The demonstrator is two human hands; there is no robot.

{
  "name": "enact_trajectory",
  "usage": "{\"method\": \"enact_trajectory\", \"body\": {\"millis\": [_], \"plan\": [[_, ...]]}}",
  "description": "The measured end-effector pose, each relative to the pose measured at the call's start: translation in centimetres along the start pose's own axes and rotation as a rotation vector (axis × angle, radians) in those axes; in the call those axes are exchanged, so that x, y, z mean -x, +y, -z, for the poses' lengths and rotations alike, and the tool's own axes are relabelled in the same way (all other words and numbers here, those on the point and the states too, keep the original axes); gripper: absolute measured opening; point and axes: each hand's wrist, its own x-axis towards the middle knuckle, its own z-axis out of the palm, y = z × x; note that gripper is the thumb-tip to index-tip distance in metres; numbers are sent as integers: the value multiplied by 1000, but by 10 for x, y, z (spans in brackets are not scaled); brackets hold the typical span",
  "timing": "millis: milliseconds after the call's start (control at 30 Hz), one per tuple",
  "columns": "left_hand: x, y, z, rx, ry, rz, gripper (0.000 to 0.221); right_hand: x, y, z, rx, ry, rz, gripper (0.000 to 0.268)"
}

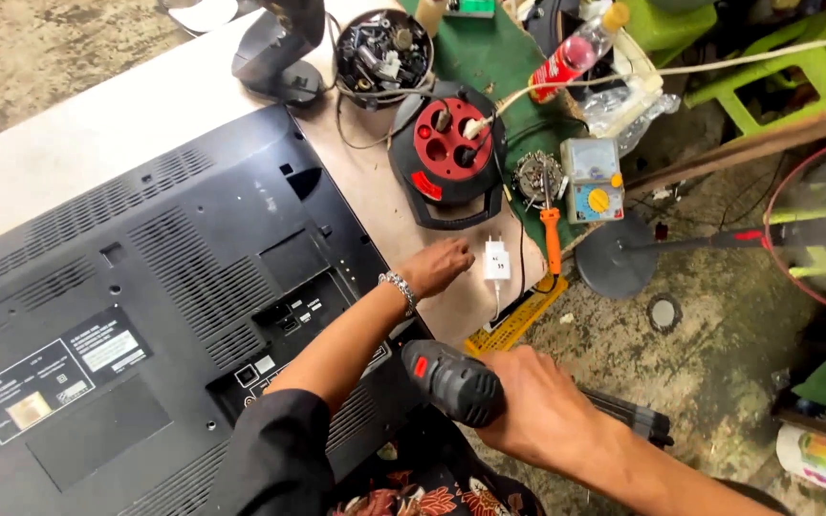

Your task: Using a power drill to remove screws from the back cover of a television set for repair.

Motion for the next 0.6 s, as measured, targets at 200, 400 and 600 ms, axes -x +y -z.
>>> {"method": "enact_trajectory", "body": {"millis": [200, 400, 600], "plan": [[37, 28, 97, 211, 40, 21, 35, 2, -15, 11, -23, -22, -27, 26], [148, 83, 170, 394, 338, 488, 63, -1, -5, 11, -41, 106, 95, 17], [228, 154, 166, 534, 759, 857, 50, 8, -11, 26, 7, 126, 133, 22]]}}
